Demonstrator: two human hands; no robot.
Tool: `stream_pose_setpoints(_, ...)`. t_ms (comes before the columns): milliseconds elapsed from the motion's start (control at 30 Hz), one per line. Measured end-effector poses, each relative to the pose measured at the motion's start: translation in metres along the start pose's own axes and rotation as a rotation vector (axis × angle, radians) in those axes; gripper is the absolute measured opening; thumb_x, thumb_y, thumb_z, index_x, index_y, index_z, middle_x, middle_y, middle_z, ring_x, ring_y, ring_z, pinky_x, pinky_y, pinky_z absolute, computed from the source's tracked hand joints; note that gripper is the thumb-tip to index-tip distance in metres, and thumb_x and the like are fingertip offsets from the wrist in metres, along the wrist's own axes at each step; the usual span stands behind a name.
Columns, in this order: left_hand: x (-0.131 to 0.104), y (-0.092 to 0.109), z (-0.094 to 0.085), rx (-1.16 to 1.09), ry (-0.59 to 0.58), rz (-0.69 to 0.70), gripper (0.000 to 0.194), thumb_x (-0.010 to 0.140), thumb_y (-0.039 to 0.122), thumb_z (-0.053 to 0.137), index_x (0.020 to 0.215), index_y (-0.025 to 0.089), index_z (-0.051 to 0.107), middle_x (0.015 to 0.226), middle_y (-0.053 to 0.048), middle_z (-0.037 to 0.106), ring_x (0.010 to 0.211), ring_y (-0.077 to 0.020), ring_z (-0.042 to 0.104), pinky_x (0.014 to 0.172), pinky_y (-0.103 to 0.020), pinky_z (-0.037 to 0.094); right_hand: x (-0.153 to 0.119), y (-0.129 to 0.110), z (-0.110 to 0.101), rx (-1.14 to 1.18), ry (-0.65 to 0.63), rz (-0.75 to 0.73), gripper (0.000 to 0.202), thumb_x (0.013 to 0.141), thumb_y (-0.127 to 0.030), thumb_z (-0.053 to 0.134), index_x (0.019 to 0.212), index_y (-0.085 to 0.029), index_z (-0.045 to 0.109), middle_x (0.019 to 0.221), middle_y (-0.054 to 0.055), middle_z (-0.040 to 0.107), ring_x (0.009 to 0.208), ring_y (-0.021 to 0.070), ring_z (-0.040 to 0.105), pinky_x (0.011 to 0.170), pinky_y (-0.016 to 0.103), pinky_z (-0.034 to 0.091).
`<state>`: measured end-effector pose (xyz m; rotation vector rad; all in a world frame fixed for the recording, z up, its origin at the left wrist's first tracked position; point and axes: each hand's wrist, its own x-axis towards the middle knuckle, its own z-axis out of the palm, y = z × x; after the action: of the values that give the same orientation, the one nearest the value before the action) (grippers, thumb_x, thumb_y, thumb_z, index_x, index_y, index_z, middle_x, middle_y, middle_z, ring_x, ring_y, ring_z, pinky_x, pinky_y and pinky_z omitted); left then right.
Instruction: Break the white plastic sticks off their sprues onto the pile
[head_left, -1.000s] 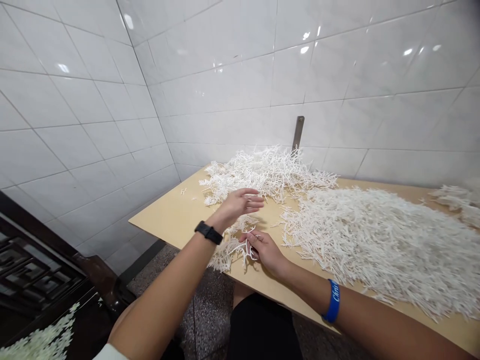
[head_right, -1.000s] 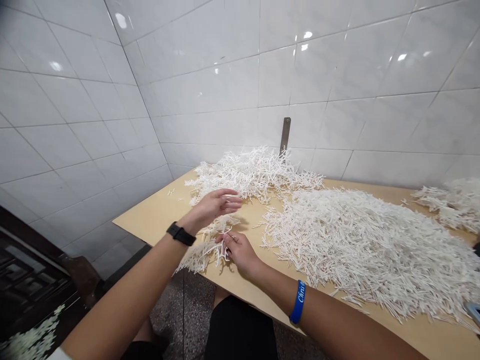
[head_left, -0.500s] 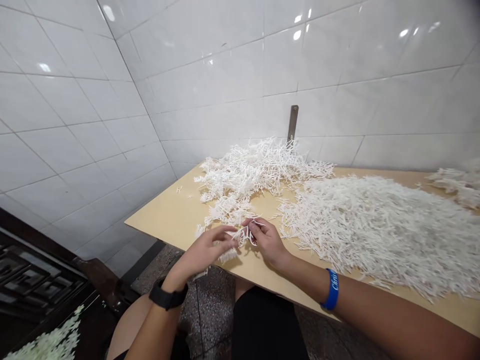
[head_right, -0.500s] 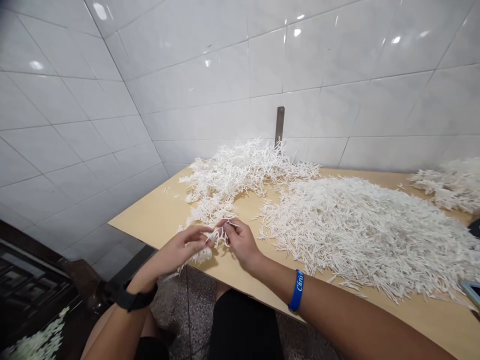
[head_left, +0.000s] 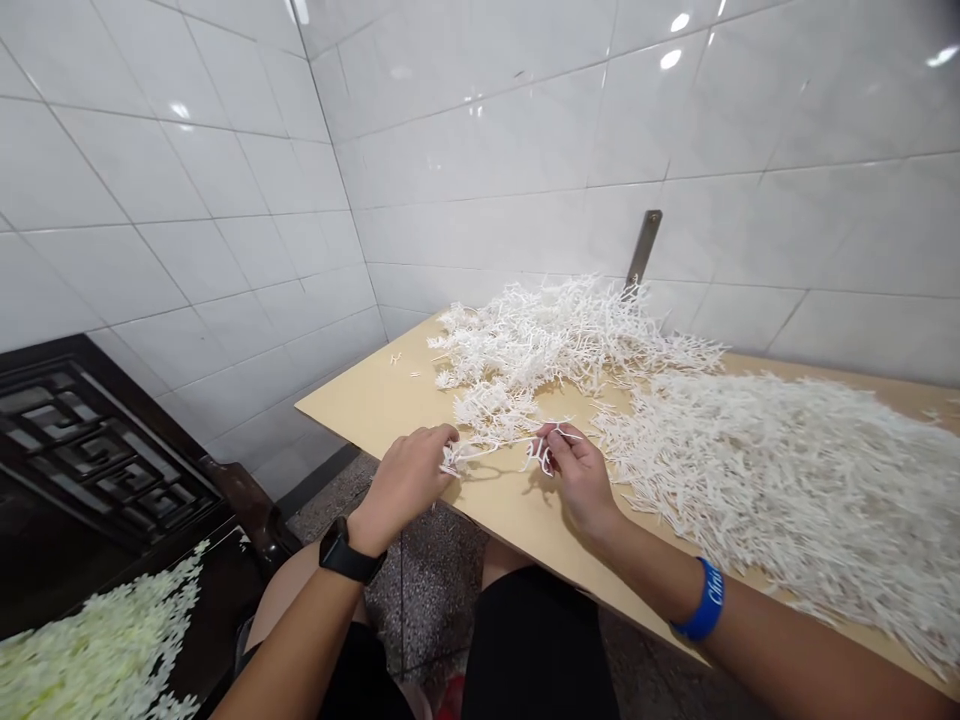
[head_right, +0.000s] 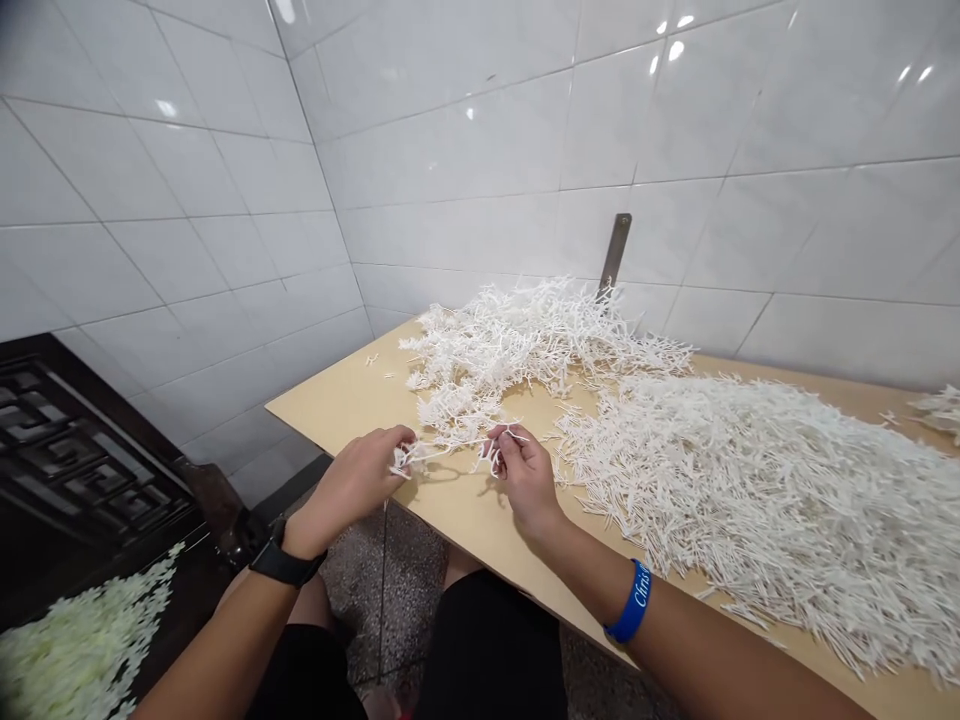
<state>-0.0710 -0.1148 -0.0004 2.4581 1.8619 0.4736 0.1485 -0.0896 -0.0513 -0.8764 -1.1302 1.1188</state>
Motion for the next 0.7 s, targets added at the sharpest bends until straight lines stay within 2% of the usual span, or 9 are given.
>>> stream_pose_setpoints(133,0.001,-0.013,0.001,0.023,0.117,-0.025,0.032,0.079,0.009,0.043,0.102,0.023,0.06,0.104,-0.007,0.065,0.096,-0.0244,0.059,0.07,-0.029,0.04,-0.003,-0.002,0.001,-0.031,0.024,-0.019,0.03,0.083,-0.049,0.06,0.086,-0.019,0.062,0.074,0.002,0.057,0.059,0.0135,0.044,0.055,0.026,0.038)
stream_pose_setpoints(200,0.001,-0.019,0.001,0.017,0.149,-0.072,0.025,0.078,0.01,0.042,0.089,0.021,0.061,0.093,-0.008,0.066,0.089,-0.0251,0.059,0.066,-0.029,0.038,-0.004,-0.003,0.002,-0.023,0.0,0.015,0.03,0.082,-0.048,0.061,0.086,-0.018,0.062,0.074,0.002,0.057,0.06,0.0134,0.045,0.056,0.026,0.039)
stream_pose_setpoints(267,0.002,-0.023,0.002,-0.051,0.144,-0.117,0.019,0.077,0.011,0.043,0.081,0.02,0.06,0.083,-0.007,0.065,0.081,-0.0242,0.059,0.064,-0.028,0.035,-0.005,-0.003,0.003,-0.012,-0.018,0.054,0.031,0.081,-0.048,0.062,0.086,-0.017,0.063,0.073,0.002,0.056,0.061,0.0133,0.045,0.056,0.026,0.039)
stream_pose_setpoints(400,0.005,-0.026,0.004,-0.343,0.1,-0.093,0.017,0.08,0.017,0.043,0.084,0.019,0.059,0.079,-0.003,0.065,0.074,-0.0198,0.058,0.065,-0.025,0.035,-0.004,0.001,0.004,-0.05,-0.02,0.101,0.035,0.08,-0.049,0.063,0.093,-0.016,0.064,0.068,0.001,0.054,0.059,0.0137,0.046,0.054,0.026,0.039)
stream_pose_setpoints(500,0.007,-0.026,0.002,-0.527,0.056,-0.048,0.016,0.08,0.018,0.041,0.083,0.018,0.056,0.078,-0.001,0.062,0.072,-0.0171,0.055,0.067,-0.024,0.037,-0.003,0.003,0.001,-0.164,0.039,0.106,0.045,0.084,-0.049,0.059,0.113,-0.016,0.06,0.085,0.006,0.061,0.071,0.0176,0.054,0.06,0.029,0.045)
stream_pose_setpoints(533,0.006,-0.025,0.0,-0.575,0.049,-0.042,0.015,0.08,0.018,0.04,0.082,0.018,0.055,0.077,0.0,0.061,0.072,-0.0164,0.054,0.067,-0.023,0.038,-0.003,0.002,0.0,-0.226,0.077,0.064,0.05,0.085,-0.049,0.058,0.124,-0.017,0.055,0.098,0.01,0.062,0.081,0.0203,0.057,0.066,0.032,0.048)
stream_pose_setpoints(600,0.002,-0.024,-0.005,-0.655,0.041,-0.033,0.014,0.082,0.018,0.039,0.079,0.018,0.053,0.076,0.0,0.058,0.071,-0.0151,0.052,0.068,-0.023,0.039,-0.005,-0.004,-0.001,-0.401,0.127,-0.119,0.062,0.087,-0.046,0.056,0.141,-0.021,0.039,0.124,0.014,0.055,0.106,0.026,0.055,0.083,0.04,0.049)
stream_pose_setpoints(633,0.0,-0.022,-0.008,-0.69,0.022,-0.019,0.015,0.083,0.018,0.039,0.078,0.018,0.053,0.075,0.0,0.057,0.07,-0.0145,0.052,0.068,-0.023,0.039,-0.005,-0.008,-0.001,-0.509,0.116,-0.244,0.065,0.088,-0.044,0.055,0.145,-0.023,0.033,0.134,0.014,0.049,0.118,0.0282,0.049,0.092,0.044,0.045)
stream_pose_setpoints(700,-0.008,-0.017,-0.015,-0.763,-0.049,0.027,0.016,0.086,0.021,0.039,0.078,0.018,0.054,0.075,0.0,0.057,0.07,-0.0136,0.051,0.069,-0.023,0.041,-0.006,-0.017,0.001,-0.712,0.006,-0.473,0.067,0.088,-0.041,0.056,0.147,-0.026,0.03,0.145,0.012,0.039,0.133,0.0302,0.035,0.106,0.05,0.033)
